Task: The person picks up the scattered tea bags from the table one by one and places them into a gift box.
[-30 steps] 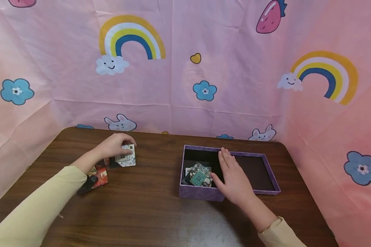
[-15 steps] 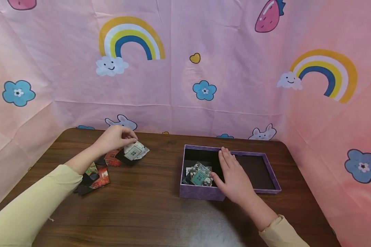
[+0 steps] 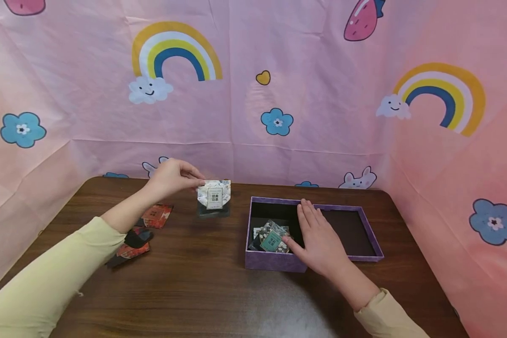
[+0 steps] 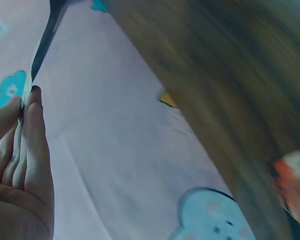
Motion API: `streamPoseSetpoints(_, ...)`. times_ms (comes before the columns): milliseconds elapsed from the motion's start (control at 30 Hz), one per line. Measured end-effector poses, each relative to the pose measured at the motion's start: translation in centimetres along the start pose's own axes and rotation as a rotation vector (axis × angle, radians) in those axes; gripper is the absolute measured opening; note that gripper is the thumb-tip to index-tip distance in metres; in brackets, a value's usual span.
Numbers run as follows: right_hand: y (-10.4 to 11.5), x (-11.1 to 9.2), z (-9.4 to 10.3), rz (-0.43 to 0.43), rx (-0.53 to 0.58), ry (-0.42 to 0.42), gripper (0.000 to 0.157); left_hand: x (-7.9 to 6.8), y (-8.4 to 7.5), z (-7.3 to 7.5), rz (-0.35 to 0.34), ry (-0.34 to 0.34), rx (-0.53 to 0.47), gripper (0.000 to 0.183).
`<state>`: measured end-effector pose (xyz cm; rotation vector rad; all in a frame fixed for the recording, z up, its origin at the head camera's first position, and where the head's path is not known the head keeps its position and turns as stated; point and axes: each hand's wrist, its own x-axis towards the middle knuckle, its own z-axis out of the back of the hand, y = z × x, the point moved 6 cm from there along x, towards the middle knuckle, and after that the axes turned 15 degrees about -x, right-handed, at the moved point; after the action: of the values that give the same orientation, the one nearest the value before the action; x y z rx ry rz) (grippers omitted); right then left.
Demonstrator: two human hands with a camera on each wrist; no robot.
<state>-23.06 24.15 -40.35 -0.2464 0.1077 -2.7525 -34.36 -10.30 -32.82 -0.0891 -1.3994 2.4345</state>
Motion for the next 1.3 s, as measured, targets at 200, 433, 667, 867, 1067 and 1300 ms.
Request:
streamPoseSetpoints(200,-0.1,0.0,-0.1,0.001,0.007,-0.011,0.09,1.0,-3.0,-2.0,-0.026,-0.012,-0.054,0.014)
streamPoseSetpoints(433,-0.3,0.1,-0.6,-0.017,0.03,0.011,0.093,2.3,-5.3,-5.8,-0.062,0.038,-0.153,0.012)
streamPoseSetpoints(667,-0.4,0.1,-0.7,-0.023,0.033,0.011,0.093,2.9,-5.2,-9.8,-0.067,0.111,-0.195,0.011)
streamPoseSetpoints(867,-0.2,0.2,-0.7,-0.025,0.042,0.01,0.092,2.5,-4.3,-12.6,-0.068,0.168,-0.199,0.009)
streamPoseSetpoints(1067,-0.2,0.4,-0.5,-0.018,0.037,-0.001,0.091,2.0,-4.0,-14.9,-0.113,0.223,-0.132,0.008)
streamPoseSetpoints(1300,-0.2,0.2,-0.5,-0.015,0.037,-0.013,0.088,1.6,-4.1,-16.2,-0.134,0.197,-0.053,0.005)
